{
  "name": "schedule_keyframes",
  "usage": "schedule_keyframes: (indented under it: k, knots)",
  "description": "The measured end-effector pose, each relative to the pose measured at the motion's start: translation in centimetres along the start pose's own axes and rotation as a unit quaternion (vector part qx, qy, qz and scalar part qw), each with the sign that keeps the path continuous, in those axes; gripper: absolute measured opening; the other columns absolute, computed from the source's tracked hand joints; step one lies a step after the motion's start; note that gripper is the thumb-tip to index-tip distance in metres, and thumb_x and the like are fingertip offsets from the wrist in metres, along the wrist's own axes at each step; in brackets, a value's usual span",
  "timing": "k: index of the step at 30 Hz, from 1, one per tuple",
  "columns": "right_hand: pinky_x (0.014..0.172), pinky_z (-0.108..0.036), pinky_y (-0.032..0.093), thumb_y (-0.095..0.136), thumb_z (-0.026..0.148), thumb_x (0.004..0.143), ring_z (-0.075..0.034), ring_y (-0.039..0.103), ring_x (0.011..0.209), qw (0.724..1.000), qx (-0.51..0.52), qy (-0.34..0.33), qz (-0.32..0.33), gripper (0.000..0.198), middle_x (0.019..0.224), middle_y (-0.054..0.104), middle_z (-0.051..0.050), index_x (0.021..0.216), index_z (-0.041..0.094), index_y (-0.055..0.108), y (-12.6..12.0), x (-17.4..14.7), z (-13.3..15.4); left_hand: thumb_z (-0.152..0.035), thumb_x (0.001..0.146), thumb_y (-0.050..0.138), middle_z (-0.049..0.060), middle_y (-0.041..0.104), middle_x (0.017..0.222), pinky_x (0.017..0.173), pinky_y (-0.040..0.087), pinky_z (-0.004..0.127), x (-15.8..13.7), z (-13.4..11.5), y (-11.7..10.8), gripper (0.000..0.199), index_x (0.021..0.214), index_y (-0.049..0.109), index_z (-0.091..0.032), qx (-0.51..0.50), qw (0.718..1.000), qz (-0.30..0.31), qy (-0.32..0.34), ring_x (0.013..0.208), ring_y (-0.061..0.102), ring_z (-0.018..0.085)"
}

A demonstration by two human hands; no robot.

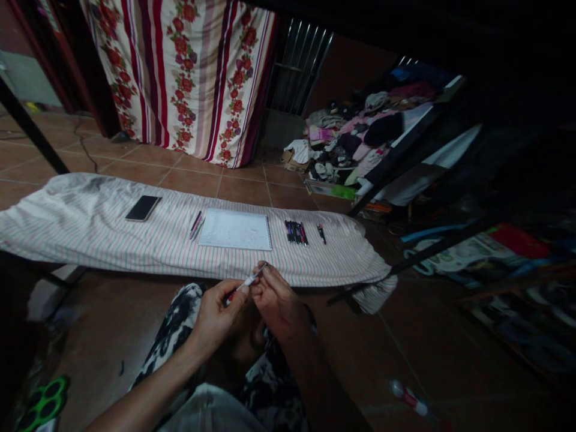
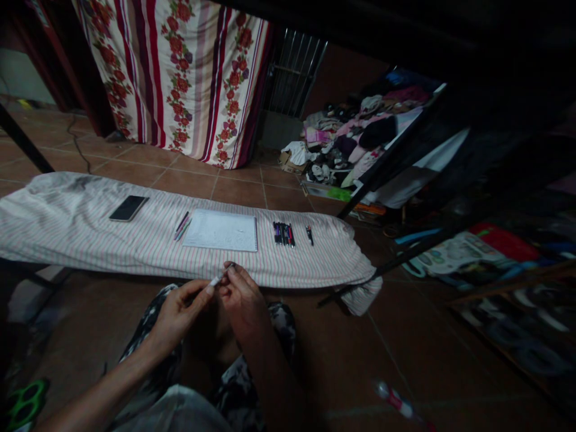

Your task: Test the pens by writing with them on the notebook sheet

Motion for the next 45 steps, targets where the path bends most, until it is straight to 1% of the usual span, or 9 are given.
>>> schedule_keyframes:
  k: [9,14,18,24,28,34,36,39,45]
  knots:
    - [0.053,-0.018,0.038,0.071,0.020,0.063,-0.008,0.048,0.063,1.000,-0.010,0.003,-0.007,0.014,0.071,0.055,0.001,0.075,0.018,0.065,-0.1,0.0,-0.1,-0.034,0.076,0.053,0.004,0.067,0.075,0.063,0.044,0.023,0.1,-0.2,0.0,0.026,0.084,0.068,-0.014,-0.005,1.000,0.001,0.003,0.071,0.059,0.017]
    - [0.054,-0.020,0.038,0.070,0.024,0.063,-0.009,0.047,0.063,0.998,-0.058,-0.016,-0.017,0.014,0.071,0.054,0.001,0.075,0.019,0.065,-0.2,-0.1,0.1,-0.034,0.076,0.053,0.003,0.067,0.073,0.060,0.043,0.022,0.0,-0.3,0.0,0.026,0.084,0.068,-0.014,-0.006,1.000,0.000,0.004,0.070,0.058,0.017]
    - [0.057,-0.021,0.038,0.069,0.027,0.064,-0.009,0.046,0.061,0.993,-0.107,-0.032,-0.023,0.014,0.068,0.053,0.001,0.075,0.020,0.065,-0.3,-0.2,0.3,-0.034,0.075,0.054,0.003,0.067,0.073,0.062,0.044,0.022,0.1,-0.1,0.0,0.026,0.083,0.069,-0.014,-0.004,1.000,-0.008,0.008,0.069,0.058,0.016]
    - [0.060,-0.023,0.039,0.067,0.030,0.065,-0.010,0.047,0.060,0.976,-0.196,-0.076,-0.051,0.015,0.067,0.055,0.001,0.078,0.020,0.067,-0.8,-0.4,0.8,-0.034,0.075,0.054,0.004,0.068,0.076,0.064,0.045,0.024,0.3,0.1,0.2,0.026,0.083,0.068,-0.014,-0.026,1.000,0.002,0.012,0.071,0.059,0.017]
    - [0.060,-0.025,0.040,0.066,0.032,0.067,-0.012,0.052,0.064,0.961,-0.251,-0.099,-0.054,0.020,0.068,0.059,0.000,0.081,0.019,0.067,-0.7,-0.7,1.2,-0.034,0.074,0.055,0.005,0.068,0.074,0.062,0.046,0.024,0.3,-0.3,0.3,0.026,0.083,0.068,-0.013,-0.059,0.998,0.006,0.006,0.069,0.059,0.017]
    - [0.062,-0.026,0.043,0.064,0.034,0.068,-0.016,0.057,0.073,0.943,-0.318,-0.090,-0.038,0.026,0.087,0.065,-0.004,0.089,0.019,0.067,-0.2,-1.2,1.6,-0.036,0.074,0.057,0.003,0.065,0.067,0.059,0.046,0.023,0.4,0.0,0.1,0.026,0.082,0.068,-0.014,-0.081,0.997,-0.005,0.001,0.063,0.057,0.015]
    - [0.064,-0.026,0.043,0.065,0.033,0.068,-0.015,0.057,0.072,0.941,-0.321,-0.097,-0.037,0.027,0.086,0.065,-0.004,0.092,0.020,0.067,-0.1,-1.3,1.7,-0.037,0.074,0.057,0.003,0.064,0.066,0.059,0.045,0.023,0.4,0.3,0.1,0.027,0.083,0.068,-0.014,-0.085,0.996,-0.004,0.004,0.061,0.056,0.014]
    - [0.064,-0.027,0.044,0.064,0.032,0.069,-0.014,0.057,0.068,0.943,-0.314,-0.104,-0.037,0.027,0.080,0.066,-0.002,0.094,0.021,0.067,-0.2,-1.1,1.6,-0.039,0.075,0.056,0.003,0.064,0.066,0.059,0.045,0.023,0.3,0.6,0.0,0.029,0.085,0.068,-0.014,-0.091,0.996,-0.001,0.007,0.061,0.056,0.014]
    - [0.061,-0.025,0.042,0.065,0.031,0.068,-0.013,0.056,0.064,0.947,-0.296,-0.111,-0.053,0.020,0.073,0.064,-0.001,0.084,0.020,0.068,0.0,-1.0,1.4,-0.038,0.075,0.056,0.002,0.063,0.066,0.060,0.045,0.023,0.4,0.7,-0.1,0.029,0.086,0.068,-0.014,-0.092,0.996,0.002,0.008,0.061,0.055,0.013]
Point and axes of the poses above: each hand's wrist, its own x-axis towards the middle knuckle, its own y-axis out of the palm, z = x × y, the point moved 7 cm from there along x, towards the middle knuckle
